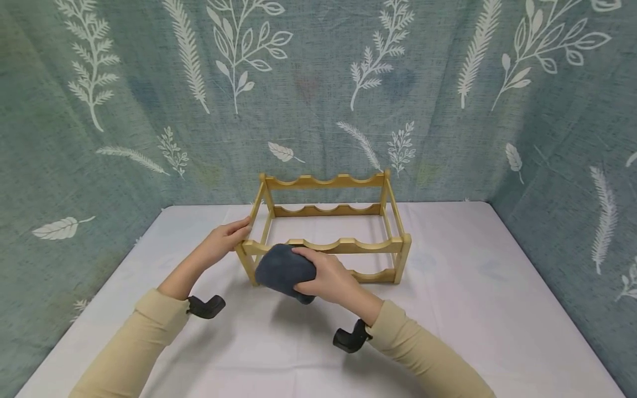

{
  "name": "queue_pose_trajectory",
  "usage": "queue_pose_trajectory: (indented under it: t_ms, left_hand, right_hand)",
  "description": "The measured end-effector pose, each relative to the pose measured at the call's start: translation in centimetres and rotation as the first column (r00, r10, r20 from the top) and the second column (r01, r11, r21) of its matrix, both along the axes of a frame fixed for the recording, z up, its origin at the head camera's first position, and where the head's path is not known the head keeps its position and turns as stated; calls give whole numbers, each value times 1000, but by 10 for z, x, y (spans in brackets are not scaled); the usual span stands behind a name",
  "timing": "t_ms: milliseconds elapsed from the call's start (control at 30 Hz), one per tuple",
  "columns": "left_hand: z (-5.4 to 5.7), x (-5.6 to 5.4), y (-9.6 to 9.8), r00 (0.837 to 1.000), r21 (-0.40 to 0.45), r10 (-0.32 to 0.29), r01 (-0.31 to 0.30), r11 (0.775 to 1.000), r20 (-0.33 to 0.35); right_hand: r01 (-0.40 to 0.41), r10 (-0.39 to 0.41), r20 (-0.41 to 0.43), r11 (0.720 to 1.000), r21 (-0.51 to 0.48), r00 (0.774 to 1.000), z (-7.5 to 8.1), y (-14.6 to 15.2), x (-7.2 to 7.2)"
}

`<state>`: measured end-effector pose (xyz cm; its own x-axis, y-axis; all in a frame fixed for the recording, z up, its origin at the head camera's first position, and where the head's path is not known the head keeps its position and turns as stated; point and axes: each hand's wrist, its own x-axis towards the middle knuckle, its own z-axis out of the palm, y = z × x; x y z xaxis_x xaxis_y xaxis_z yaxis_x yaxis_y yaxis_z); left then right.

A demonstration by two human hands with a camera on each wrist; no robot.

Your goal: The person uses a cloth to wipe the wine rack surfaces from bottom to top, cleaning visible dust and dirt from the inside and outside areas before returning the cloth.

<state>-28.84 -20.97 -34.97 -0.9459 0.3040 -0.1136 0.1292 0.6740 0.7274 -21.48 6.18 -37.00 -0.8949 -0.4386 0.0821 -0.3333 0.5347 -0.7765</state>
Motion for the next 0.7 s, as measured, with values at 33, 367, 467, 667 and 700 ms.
queue_pose_trajectory:
  t_ms: [33,367,467,667,700]
  left_hand:
    - [0,0,0,1000,-3,-5,5,1000,-1]
    - [3,-3,-5,996,-39,-87,87,995,-15]
    - [4,-3,-7,995,-54,-101,100,994,-24]
    - [5,-3,-9,995,-39,-97,96,995,-9]
    - [5,-3,-9,995,-40,-99,99,994,-10]
  right_hand:
    - [-16,16,-6,1000,-5,1000,1,-7,-1]
    - [-100,100,-11,995,5,995,5,-53,-12]
    - [-115,116,-25,993,31,993,6,-58,-14]
    - [-174,177,-59,983,53,982,8,-61,-13]
    - [-179,183,-61,982,59,981,7,-61,-14]
